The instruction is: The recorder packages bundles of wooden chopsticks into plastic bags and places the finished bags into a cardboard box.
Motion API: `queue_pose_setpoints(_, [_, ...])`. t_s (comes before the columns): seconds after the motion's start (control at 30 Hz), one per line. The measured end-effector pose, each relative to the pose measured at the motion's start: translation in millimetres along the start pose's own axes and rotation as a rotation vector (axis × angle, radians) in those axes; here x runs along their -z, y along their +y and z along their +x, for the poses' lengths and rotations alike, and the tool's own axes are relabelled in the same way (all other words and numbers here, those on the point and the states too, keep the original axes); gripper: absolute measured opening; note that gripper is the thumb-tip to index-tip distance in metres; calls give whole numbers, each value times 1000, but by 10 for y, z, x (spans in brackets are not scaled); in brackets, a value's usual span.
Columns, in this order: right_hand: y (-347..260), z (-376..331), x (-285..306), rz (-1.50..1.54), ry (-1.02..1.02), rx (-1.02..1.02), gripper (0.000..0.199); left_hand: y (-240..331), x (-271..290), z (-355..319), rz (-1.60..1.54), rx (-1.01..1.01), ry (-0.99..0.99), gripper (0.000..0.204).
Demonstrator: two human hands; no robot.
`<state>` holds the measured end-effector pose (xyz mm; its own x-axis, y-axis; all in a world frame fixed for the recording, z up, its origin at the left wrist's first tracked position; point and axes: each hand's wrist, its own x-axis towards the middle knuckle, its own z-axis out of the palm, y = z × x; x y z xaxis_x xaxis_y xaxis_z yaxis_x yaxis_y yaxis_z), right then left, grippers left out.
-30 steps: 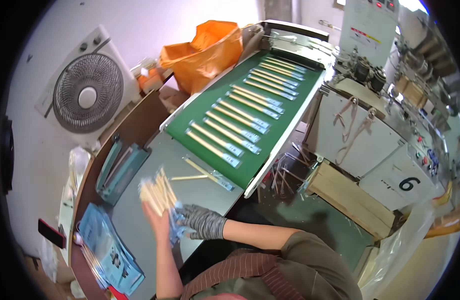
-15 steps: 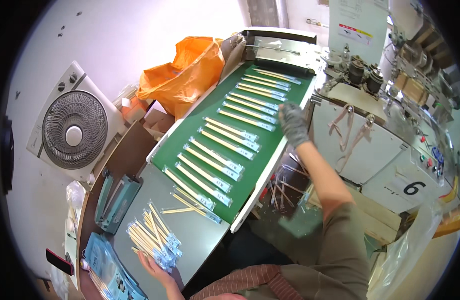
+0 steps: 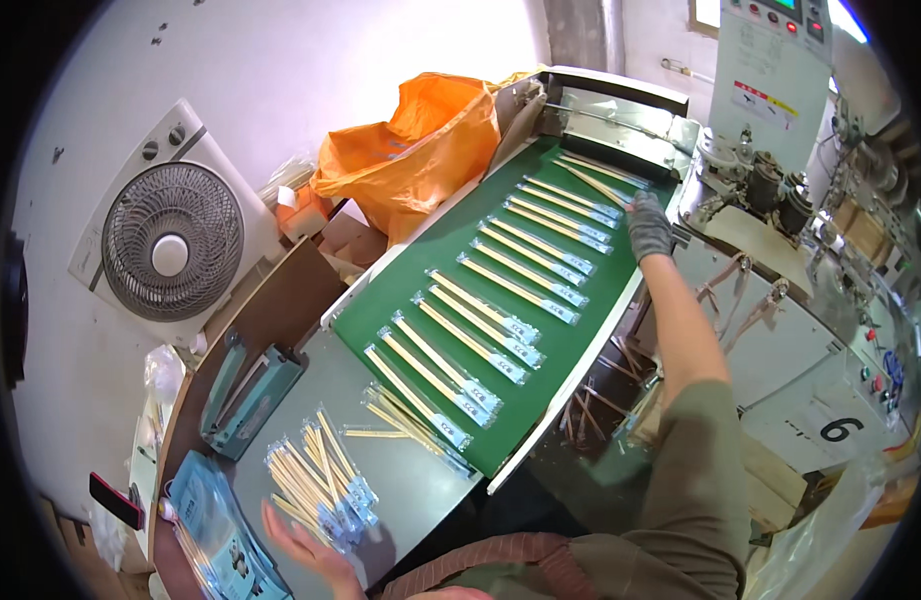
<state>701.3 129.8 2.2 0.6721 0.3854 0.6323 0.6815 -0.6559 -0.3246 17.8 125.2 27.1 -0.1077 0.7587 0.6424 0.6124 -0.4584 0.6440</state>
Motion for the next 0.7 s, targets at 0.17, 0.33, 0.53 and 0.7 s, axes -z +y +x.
queue_pose_setpoints(0.17, [-1039, -1222, 648, 1036, -235, -381, 15, 631, -410, 316, -471, 29, -500, 36])
queue_pose_setpoints(0.33, [-1967, -2762, 1950, 1557, -648, -608, 11, 1304, -1186, 549, -1022, 385, -947, 37])
queue_pose_setpoints(0.53, [-2029, -3180, 2552, 1611, -1115, -580, 23, 1320, -1212, 405, -1137, 480, -917, 20])
queue_pose_setpoints(0.7, [-2075, -3363, 2635, 1552, -1185, -462, 24, 1238, -1010, 110, -1053, 483, -964, 18])
